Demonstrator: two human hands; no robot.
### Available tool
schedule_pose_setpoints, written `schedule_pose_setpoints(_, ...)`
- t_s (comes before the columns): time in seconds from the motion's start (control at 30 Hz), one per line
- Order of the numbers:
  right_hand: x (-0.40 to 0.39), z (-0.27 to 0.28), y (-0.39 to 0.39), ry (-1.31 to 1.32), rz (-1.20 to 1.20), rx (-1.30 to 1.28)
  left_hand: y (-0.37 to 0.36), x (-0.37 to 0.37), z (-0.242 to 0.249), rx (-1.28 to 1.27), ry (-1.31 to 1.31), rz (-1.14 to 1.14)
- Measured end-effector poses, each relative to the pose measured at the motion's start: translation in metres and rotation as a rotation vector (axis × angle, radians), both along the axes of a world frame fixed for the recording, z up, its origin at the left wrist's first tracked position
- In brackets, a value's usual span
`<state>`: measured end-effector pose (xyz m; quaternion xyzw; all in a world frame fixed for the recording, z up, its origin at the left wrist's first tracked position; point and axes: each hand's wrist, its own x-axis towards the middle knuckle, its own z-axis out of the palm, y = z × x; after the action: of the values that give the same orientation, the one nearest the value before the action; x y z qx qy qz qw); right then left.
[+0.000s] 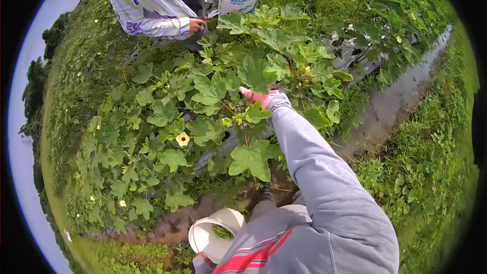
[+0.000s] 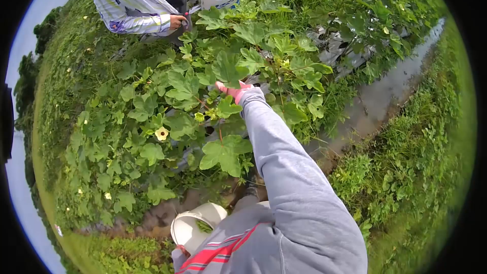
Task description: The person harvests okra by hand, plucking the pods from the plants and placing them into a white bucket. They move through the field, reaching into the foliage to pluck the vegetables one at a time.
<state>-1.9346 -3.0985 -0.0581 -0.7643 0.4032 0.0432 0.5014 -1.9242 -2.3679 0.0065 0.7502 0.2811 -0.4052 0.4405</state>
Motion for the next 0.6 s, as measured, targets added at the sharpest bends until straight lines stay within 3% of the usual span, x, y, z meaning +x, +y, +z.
schedule_pose_setpoints(0.1,0.010,0.008,0.019,0.157,0.340,-0.329,0.002,-0.003,-0.004,0.005,-0.006,-0.047)
schedule_pose_setpoints(0.17,0.005,0.017,0.031,0.262,0.419,-0.435,-0.005,0.002,-0.009,0.008,0.005,-0.096)
schedule_pose_setpoints(0.3,-0.005,0.024,0.058,0.142,0.339,-0.409,-0.007,0.017,-0.005,0.007,0.002,-0.139)
schedule_pose_setpoints(0.6,-0.003,0.030,0.069,0.232,0.335,-0.333,-0.026,0.057,-0.003,-0.010,-0.019,-0.260)
